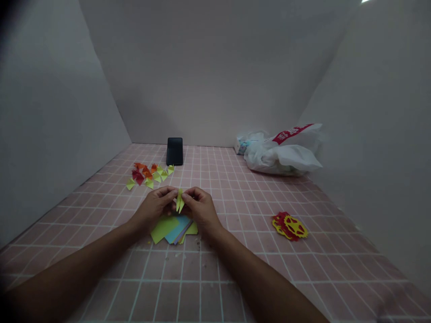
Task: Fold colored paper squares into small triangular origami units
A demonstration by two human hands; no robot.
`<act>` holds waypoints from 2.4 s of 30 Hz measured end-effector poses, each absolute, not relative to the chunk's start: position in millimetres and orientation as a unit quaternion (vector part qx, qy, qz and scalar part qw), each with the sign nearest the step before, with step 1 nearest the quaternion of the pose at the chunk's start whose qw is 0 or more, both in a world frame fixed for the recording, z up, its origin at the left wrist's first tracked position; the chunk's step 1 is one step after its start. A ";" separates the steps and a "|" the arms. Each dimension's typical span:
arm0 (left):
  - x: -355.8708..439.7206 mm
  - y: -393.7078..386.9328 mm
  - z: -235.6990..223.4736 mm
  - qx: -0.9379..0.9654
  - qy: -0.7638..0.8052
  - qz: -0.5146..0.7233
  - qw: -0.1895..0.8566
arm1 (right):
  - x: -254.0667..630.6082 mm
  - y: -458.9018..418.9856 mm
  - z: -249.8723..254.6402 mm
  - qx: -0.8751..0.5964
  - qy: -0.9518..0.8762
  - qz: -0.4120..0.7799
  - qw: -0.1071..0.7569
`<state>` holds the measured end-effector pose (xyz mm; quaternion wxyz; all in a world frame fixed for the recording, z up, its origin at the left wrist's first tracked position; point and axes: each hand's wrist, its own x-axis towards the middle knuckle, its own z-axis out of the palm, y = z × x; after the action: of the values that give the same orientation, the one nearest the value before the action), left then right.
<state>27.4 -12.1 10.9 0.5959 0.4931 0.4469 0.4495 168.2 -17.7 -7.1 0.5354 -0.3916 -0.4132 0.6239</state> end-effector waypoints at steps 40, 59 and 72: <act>26.2 -10.6 7.7 0.414 0.433 0.441 0.669 | 166.5 -19.2 -3.8 -0.407 -0.406 0.617 0.538; 26.1 -9.0 8.3 0.416 0.444 0.439 0.661 | 166.2 -22.2 -0.3 -0.396 -0.415 0.627 0.527; 26.0 -9.3 6.2 0.441 0.451 0.439 0.640 | 166.5 -22.3 0.0 -0.392 -0.419 0.626 0.528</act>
<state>26.0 -9.3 6.2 0.6401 0.4409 0.4506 0.4391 166.5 -22.3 0.0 0.5280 -0.3921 -0.4189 0.6261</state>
